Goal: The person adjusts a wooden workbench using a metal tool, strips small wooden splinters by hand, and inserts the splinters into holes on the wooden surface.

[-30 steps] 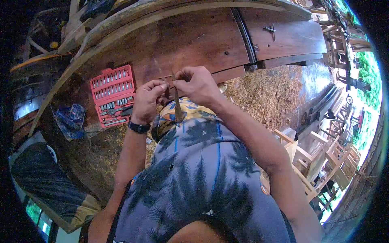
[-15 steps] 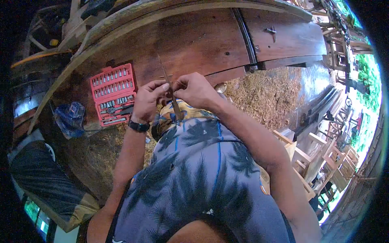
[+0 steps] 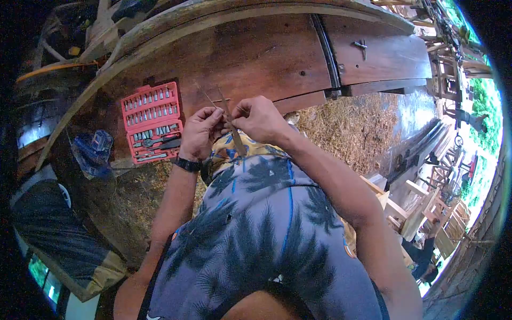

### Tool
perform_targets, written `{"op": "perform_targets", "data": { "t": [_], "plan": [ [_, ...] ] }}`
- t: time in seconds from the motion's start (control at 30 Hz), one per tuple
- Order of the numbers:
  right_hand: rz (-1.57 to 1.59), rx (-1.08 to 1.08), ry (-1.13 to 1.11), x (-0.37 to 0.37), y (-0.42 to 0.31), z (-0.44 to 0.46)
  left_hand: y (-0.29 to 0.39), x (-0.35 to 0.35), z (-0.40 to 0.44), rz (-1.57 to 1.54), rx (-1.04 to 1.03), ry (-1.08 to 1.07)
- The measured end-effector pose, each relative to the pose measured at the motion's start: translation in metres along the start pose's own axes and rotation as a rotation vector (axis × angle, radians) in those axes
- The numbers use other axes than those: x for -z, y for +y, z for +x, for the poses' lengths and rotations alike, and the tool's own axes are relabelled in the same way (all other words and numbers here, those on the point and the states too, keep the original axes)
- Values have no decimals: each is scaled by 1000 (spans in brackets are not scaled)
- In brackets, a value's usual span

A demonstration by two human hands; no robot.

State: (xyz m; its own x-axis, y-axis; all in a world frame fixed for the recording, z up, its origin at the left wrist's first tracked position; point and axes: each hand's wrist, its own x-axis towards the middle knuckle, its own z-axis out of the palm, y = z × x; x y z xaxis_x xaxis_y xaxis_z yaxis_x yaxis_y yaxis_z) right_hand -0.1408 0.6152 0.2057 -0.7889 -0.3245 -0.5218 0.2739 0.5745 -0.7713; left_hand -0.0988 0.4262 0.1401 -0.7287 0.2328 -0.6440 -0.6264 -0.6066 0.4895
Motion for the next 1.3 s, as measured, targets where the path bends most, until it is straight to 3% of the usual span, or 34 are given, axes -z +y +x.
{"op": "perform_targets", "data": {
  "t": [0.27, 0.37, 0.53, 0.63, 0.73, 0.83, 0.97, 1.07, 1.17, 1.3],
  "plan": [
    [10, -10, 156, -1, -2, 0, -7, -2, 0, -204, -32, 5],
    [104, -3, 213, -2, 7, 4, -3, -13, -4, -222, -1, 158],
    [286, 21, 278, -3, -7, -1, -12, -1, 1, -336, -5, 83],
    [274, 73, 230, -5, -2, 5, -8, -8, -4, -314, -71, 118],
    [335, 1, 13, -5, -8, 0, 1, -24, -13, -306, -147, 132],
    [38, -65, 10, 0, -26, -5, 4, -21, -13, -269, -190, 115],
    [50, 30, 51, -4, -17, -3, -7, -12, -3, -307, -228, 156],
    [80, 54, 36, -1, -14, -9, 11, 48, 19, -513, -339, 194],
    [27, -21, -18, 4, -4, -3, 55, 47, 6, -89, -487, 320],
    [-203, -55, 36, 1, 19, 36, 77, 24, -9, 47, -365, 265]
  ]
}}
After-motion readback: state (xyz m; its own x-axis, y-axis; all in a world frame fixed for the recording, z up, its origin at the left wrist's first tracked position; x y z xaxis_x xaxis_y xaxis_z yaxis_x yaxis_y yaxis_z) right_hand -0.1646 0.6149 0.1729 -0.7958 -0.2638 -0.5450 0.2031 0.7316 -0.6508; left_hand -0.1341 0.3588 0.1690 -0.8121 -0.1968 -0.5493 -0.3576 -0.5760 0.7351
